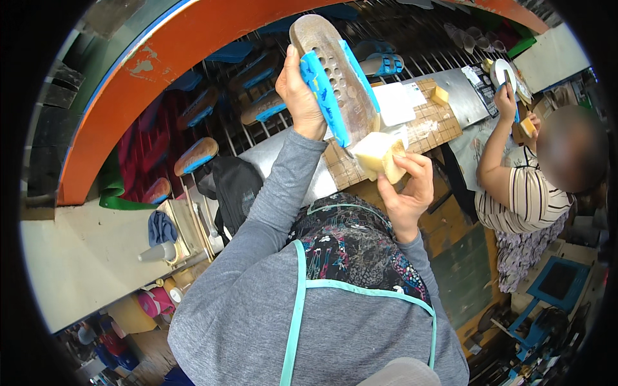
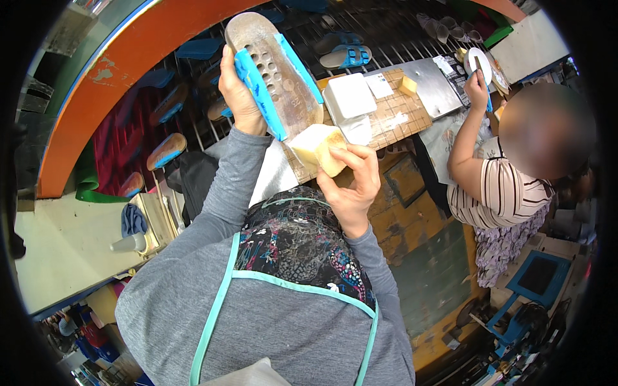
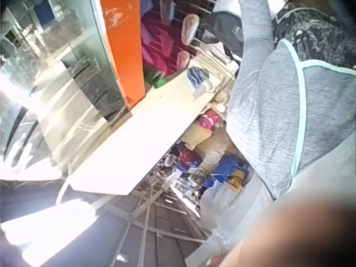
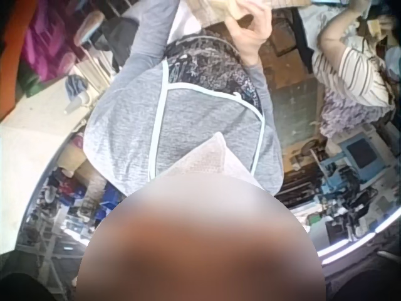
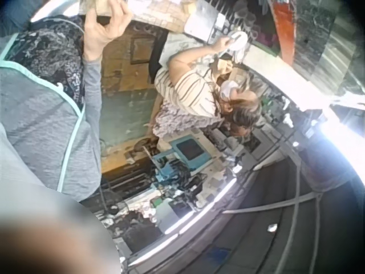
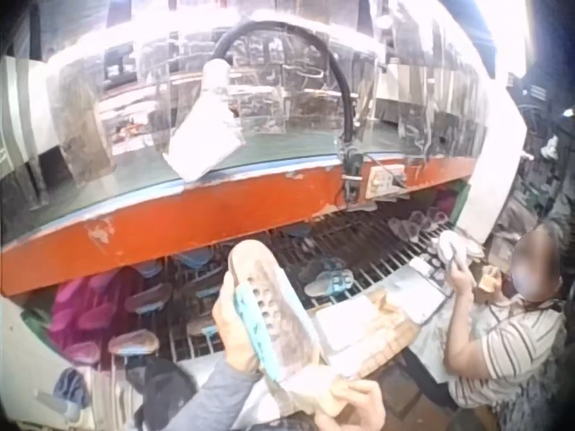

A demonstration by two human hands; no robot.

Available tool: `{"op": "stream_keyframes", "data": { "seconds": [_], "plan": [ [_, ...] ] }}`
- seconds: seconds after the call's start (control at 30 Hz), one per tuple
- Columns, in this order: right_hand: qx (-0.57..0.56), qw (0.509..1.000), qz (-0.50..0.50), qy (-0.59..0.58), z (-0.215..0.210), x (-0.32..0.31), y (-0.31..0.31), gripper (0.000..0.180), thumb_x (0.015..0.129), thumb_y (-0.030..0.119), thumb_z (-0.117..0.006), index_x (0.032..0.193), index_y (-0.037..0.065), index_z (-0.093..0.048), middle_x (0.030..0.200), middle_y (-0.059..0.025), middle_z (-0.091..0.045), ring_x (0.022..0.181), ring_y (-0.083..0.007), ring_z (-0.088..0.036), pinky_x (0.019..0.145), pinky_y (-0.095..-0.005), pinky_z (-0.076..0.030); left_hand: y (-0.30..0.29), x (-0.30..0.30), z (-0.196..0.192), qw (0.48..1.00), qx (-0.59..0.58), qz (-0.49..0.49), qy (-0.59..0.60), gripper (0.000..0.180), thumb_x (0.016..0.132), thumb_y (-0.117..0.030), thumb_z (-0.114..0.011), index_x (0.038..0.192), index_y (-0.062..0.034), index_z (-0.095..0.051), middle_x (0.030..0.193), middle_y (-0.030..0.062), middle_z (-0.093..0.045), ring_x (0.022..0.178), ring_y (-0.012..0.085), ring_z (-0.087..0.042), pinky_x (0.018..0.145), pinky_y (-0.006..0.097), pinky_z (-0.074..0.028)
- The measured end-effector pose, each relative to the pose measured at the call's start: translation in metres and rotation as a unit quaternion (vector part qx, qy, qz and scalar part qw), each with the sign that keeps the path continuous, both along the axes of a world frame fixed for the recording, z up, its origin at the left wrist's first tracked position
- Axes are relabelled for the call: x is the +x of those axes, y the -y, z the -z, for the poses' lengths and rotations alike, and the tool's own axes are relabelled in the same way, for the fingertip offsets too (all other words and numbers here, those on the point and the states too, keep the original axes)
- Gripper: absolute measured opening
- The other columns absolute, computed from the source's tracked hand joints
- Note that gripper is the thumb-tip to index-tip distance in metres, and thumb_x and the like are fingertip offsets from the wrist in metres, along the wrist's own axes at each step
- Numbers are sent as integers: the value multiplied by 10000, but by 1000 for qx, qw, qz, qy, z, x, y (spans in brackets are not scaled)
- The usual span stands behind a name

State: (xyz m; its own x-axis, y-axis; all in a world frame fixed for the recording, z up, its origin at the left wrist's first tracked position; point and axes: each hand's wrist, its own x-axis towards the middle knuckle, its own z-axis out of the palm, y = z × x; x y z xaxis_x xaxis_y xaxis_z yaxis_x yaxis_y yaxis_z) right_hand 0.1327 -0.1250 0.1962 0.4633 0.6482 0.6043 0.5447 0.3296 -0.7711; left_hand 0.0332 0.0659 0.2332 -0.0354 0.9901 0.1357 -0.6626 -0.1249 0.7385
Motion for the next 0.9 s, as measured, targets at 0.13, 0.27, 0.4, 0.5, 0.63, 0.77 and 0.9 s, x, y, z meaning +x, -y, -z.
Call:
{"op": "stream_keyframes", "data": {
  "seconds": [0.13,0.27,0.4,0.5,0.63,0.77,0.9],
  "plan": [
    [5,997,54,52,-5,-5,-5,441,624,4,-808,1018,61,-617,935,-85,-538,851,-213,-563,717,-326,-482,2,-1,-3,994,-58,65,61,431,959,-452,-479,967,-51,-637,771,28,-664,631,95,-640,563,225,-542],
    [7,994,87,59,-5,-5,-8,440,625,3,-806,1011,54,-601,910,-85,-530,828,-219,-555,703,-334,-479,9,-6,-5,989,-77,112,52,531,925,-546,-458,1014,-50,-625,783,61,-662,646,122,-645,572,241,-559],
    [0,993,103,53,-4,-3,-9,435,623,2,-803,1004,53,-598,902,-90,-525,818,-230,-552,701,-341,-476,7,-10,0,990,-78,119,19,567,900,-593,-450,979,-59,-623,743,65,-650,593,118,-631,522,224,-554],
    [-26,991,119,52,-5,-3,-6,421,618,2,-796,989,56,-605,901,-89,-524,815,-236,-550,707,-346,-476,0,-10,11,987,-88,126,46,541,910,-572,-451,984,-61,-614,713,55,-642,576,117,-631,513,227,-565],
    [-28,987,145,62,-7,-2,-3,413,607,2,-788,980,64,-621,894,-78,-521,818,-236,-546,703,-349,-474,-19,-17,23,983,-65,173,25,642,888,-580,-426,1261,-67,-530,1069,131,-654,895,269,-682,758,432,-606],
    [11,988,118,97,-2,-5,-7,444,586,23,-779,1003,102,-649,921,-71,-535,822,-229,-542,742,-349,-446,-25,-10,29,982,-90,161,47,566,912,-540,-428,1197,-67,-552,1018,103,-656,860,229,-671,738,387,-582],
    [-5,986,68,149,1,-12,-3,466,555,39,-764,1001,142,-679,943,-67,-556,854,-229,-529,786,-348,-415,-29,-4,18,988,-82,105,76,465,939,-491,-467,1090,-68,-586,922,72,-667,780,163,-671,697,299,-576]
  ]
}}
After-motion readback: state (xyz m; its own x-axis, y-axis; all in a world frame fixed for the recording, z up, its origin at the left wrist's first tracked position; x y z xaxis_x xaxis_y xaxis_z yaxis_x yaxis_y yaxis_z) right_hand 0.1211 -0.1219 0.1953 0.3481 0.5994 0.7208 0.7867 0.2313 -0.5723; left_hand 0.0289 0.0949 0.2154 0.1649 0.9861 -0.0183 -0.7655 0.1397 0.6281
